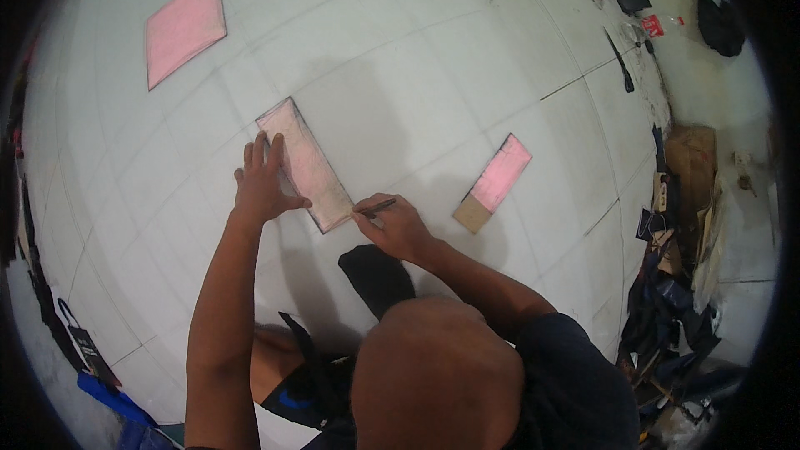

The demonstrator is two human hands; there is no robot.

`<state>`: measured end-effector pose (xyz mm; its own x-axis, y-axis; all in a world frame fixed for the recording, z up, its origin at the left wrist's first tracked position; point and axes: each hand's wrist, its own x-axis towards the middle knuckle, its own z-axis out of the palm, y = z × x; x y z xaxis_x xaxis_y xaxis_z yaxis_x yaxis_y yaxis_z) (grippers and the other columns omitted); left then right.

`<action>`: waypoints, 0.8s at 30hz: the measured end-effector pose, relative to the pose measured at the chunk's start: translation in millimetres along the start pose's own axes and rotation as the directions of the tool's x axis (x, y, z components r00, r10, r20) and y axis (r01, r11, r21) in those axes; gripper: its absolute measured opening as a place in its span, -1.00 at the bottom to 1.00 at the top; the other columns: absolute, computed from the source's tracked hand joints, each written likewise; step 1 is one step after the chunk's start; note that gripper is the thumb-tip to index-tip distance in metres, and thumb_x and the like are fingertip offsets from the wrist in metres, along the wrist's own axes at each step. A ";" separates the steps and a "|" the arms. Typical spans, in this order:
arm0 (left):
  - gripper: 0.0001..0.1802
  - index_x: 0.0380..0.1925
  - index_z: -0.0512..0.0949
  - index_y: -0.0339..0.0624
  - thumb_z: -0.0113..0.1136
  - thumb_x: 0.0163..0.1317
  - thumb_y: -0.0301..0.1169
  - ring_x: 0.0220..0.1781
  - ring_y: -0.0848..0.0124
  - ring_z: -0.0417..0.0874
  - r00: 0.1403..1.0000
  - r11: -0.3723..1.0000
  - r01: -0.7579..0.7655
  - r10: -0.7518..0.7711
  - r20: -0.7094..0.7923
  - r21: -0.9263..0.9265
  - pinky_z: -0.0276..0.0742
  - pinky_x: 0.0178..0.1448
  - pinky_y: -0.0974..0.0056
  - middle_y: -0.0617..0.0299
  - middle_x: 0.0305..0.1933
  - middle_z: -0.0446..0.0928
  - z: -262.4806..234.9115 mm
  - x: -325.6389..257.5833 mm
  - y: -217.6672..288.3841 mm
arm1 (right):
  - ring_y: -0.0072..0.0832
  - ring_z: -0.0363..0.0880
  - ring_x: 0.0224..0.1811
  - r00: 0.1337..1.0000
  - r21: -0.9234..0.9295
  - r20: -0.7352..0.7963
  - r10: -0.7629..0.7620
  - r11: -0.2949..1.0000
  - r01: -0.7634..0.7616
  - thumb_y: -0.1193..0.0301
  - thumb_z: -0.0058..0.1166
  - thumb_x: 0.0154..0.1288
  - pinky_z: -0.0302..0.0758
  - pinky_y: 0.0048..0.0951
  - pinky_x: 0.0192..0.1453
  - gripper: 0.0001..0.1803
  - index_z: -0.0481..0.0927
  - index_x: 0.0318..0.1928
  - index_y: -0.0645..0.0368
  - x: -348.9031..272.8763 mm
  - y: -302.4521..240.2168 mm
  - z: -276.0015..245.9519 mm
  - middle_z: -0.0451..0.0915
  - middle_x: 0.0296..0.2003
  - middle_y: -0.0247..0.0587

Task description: The person sits on a tiled floor and uses a black pen to draw lines on a rectangular piece of pink fabric. They hold the fabric steady with one hand while marking it with the other, occasionally adjusting the fabric's position on the floor.

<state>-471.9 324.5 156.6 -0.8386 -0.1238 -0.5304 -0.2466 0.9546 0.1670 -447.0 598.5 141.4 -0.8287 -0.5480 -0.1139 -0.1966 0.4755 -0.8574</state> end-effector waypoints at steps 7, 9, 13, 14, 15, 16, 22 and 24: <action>0.56 0.64 0.01 0.05 0.80 -0.37 0.06 0.74 -0.13 -0.07 1.000 1.000 -0.005 0.006 -0.011 0.008 0.20 0.54 -0.47 0.01 0.74 -0.12 3.1 1.7 -2.7 | -0.34 0.68 -0.08 0.986 -0.037 0.060 -0.156 0.987 0.159 0.32 0.31 0.38 0.43 -0.25 0.19 -0.84 0.80 -0.11 0.07 -3.4 8.8 46.4 0.77 -0.17 -0.37; 0.56 0.64 0.01 0.06 0.80 -0.36 0.06 0.74 -0.13 -0.08 1.000 1.000 -0.004 0.004 0.001 -0.005 0.19 0.55 -0.47 0.01 0.74 -0.13 1.9 1.4 -1.9 | -0.38 0.66 -0.07 0.980 -0.092 0.020 -0.196 0.976 0.197 0.31 0.32 0.38 0.38 -0.26 0.23 -0.85 0.80 -0.12 0.02 -5.3 8.4 49.2 0.77 -0.17 -0.43; 0.59 0.65 -0.02 0.04 0.79 -0.38 0.10 0.72 -0.17 -0.07 1.000 1.000 -0.023 0.023 -0.017 0.004 0.23 0.50 -0.49 -0.06 0.74 -0.14 6.7 3.1 -5.0 | -0.44 0.63 -0.05 0.986 -0.063 0.048 -0.159 0.985 0.162 0.29 0.33 0.37 0.33 -0.25 0.23 -0.86 0.81 -0.14 0.00 -4.8 9.5 51.5 0.76 -0.16 -0.49; 0.58 0.65 -0.01 0.05 0.79 -0.37 0.08 0.73 -0.16 -0.08 1.000 1.000 -0.016 0.016 -0.006 0.001 0.21 0.51 -0.48 -0.04 0.74 -0.15 4.8 3.2 -2.7 | -0.44 0.62 -0.04 0.986 -0.051 0.040 -0.165 0.985 0.167 0.29 0.33 0.38 0.33 -0.25 0.23 -0.87 0.81 -0.14 0.00 -4.6 11.0 52.5 0.76 -0.16 -0.49; 0.57 0.65 -0.01 0.05 0.79 -0.36 0.07 0.74 -0.14 -0.10 1.000 1.000 -0.009 0.009 0.005 -0.001 0.20 0.53 -0.47 -0.01 0.75 -0.15 2.8 2.9 -0.9 | -0.45 0.62 -0.04 0.985 -0.040 0.031 -0.171 0.984 0.172 0.29 0.32 0.38 0.33 -0.24 0.22 -0.87 0.80 -0.14 0.00 -4.9 12.6 52.7 0.76 -0.16 -0.49; 0.56 0.65 0.00 0.06 0.80 -0.35 0.06 0.75 -0.12 -0.11 1.000 1.000 -0.001 0.001 0.016 -0.004 0.18 0.55 -0.45 0.01 0.76 -0.16 0.9 2.7 1.4 | -0.45 0.62 -0.05 0.984 -0.056 0.033 -0.178 0.982 0.179 0.30 0.32 0.38 0.34 -0.24 0.22 -0.87 0.80 -0.14 0.01 -6.0 14.3 51.9 0.76 -0.16 -0.48; 0.58 0.66 -0.03 0.05 0.79 -0.35 0.07 0.74 -0.11 -0.10 1.000 1.000 0.001 -0.001 0.013 0.014 0.19 0.54 -0.43 0.02 0.75 -0.16 0.6 0.8 1.1 | -0.36 0.68 -0.05 0.995 -0.198 -0.019 -0.102 0.976 0.096 0.34 0.27 0.42 0.39 -0.20 0.21 -0.85 0.78 -0.14 0.11 -6.5 16.8 22.0 0.77 -0.15 -0.34; 0.59 0.65 -0.02 0.03 0.80 -0.39 0.07 0.73 -0.12 -0.08 1.000 1.000 -0.021 0.021 -0.013 0.005 0.23 0.50 -0.46 -0.02 0.73 -0.13 3.5 2.3 -2.6 | -0.27 0.71 -0.04 1.000 -0.137 -0.007 0.023 0.990 -0.023 0.35 0.24 0.44 0.47 -0.18 0.16 -0.83 0.76 -0.13 0.17 -5.5 19.6 7.2 0.77 -0.14 -0.27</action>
<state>-471.5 322.6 152.1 -0.8500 -0.1072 -0.5157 -0.2265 0.9584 0.1740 -442.5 605.9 121.6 -0.8364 -0.5325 -0.1298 -0.2471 0.5778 -0.7778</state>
